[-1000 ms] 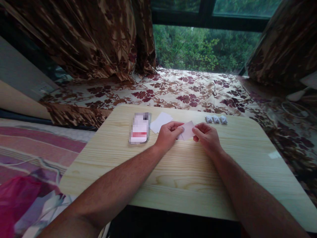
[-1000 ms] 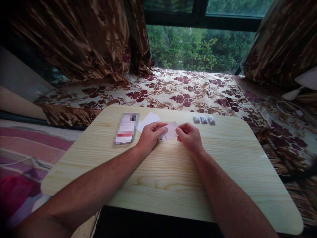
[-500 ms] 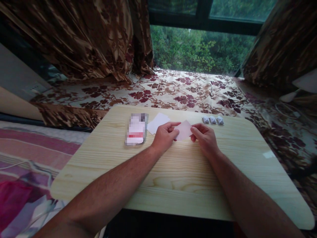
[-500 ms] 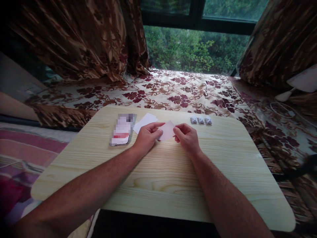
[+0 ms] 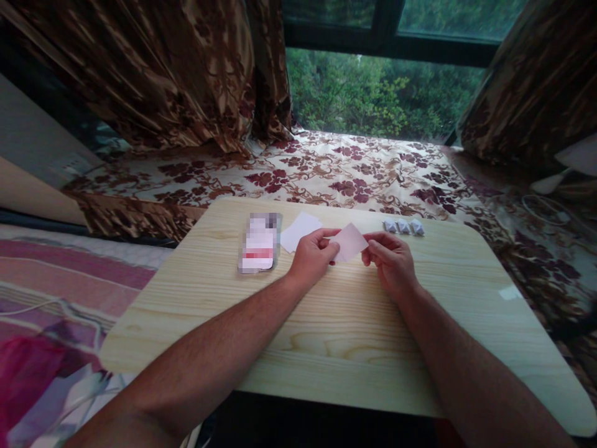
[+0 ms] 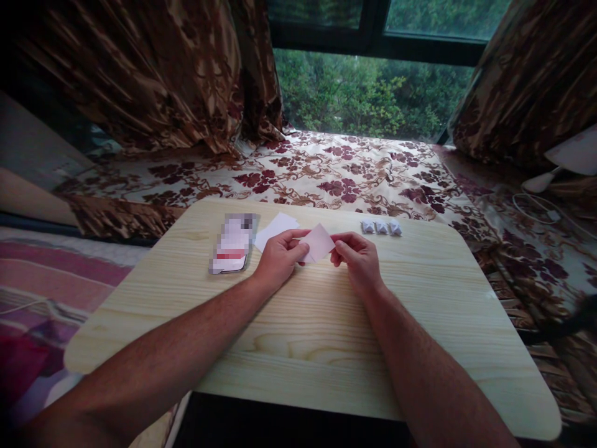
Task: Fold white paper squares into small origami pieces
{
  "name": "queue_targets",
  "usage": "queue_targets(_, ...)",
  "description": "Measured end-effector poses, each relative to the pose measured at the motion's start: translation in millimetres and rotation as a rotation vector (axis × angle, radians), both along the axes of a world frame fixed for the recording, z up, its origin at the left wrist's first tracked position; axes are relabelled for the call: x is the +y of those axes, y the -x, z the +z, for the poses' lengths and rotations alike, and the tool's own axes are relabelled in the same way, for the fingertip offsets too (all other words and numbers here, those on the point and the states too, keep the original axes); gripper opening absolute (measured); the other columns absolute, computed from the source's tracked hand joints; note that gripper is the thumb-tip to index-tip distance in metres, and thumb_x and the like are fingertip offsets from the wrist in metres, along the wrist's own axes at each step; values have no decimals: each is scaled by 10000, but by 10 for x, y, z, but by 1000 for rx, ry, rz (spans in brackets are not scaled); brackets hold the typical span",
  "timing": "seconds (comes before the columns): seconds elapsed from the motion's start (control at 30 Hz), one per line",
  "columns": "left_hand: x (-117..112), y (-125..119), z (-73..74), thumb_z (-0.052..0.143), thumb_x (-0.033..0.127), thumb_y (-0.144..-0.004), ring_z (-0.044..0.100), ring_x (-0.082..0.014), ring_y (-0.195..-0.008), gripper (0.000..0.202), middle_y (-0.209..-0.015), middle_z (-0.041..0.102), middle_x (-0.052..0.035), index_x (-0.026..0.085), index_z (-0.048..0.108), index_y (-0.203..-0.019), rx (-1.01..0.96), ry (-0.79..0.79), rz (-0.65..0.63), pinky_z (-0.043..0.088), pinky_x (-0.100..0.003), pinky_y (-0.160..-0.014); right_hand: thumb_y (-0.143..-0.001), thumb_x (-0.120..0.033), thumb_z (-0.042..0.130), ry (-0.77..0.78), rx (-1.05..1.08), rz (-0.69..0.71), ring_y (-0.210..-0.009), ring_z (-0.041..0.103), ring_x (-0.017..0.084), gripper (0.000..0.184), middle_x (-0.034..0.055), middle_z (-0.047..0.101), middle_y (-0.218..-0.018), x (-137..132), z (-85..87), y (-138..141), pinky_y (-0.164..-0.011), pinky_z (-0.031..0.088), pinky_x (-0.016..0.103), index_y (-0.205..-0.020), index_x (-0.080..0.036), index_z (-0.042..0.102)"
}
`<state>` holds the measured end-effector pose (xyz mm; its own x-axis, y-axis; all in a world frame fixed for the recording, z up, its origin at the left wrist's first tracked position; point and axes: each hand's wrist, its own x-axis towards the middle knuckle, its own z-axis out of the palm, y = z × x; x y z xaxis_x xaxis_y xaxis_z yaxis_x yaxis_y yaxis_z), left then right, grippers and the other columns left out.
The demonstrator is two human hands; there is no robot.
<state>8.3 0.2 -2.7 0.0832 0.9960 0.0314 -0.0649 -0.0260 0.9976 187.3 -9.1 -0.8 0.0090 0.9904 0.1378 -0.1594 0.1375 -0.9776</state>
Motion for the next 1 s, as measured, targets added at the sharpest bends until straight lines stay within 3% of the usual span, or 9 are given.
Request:
queue_targets(0.33, -11, -4, 8, 675, 266, -733, 515, -87, -480, 400, -584, 610, 21, 126, 712, -1106, 31, -24, 11, 457, -203, -455, -757, -371, 749, 27, 24, 90, -528, 552, 132, 241, 6, 652, -667, -14, -3, 17, -493, 426, 266, -920, -200, 699)
queue_targets(0.53, -2, 1, -8, 680, 277, -736, 528, -96, -493, 397, -592, 624, 10, 110, 707, -1095, 15, -30, 11, 464, -207, -456, -864, -423, 624, 56, 119, 79, -509, 558, 139, 253, 6, 609, -580, 7, 12, 9, -473, 415, 257, -880, -182, 699)
queue_targets(1.0, -7, -3, -23, 679, 257, -755, 528, -87, -516, 395, -591, 588, 29, 103, 695, -1119, -8, -42, 5, 490, -200, -476, -798, -268, 703, 32, 235, 67, -490, 553, 120, 114, 4, 621, -586, 38, 6, -24, -461, 396, 241, -833, -162, 727)
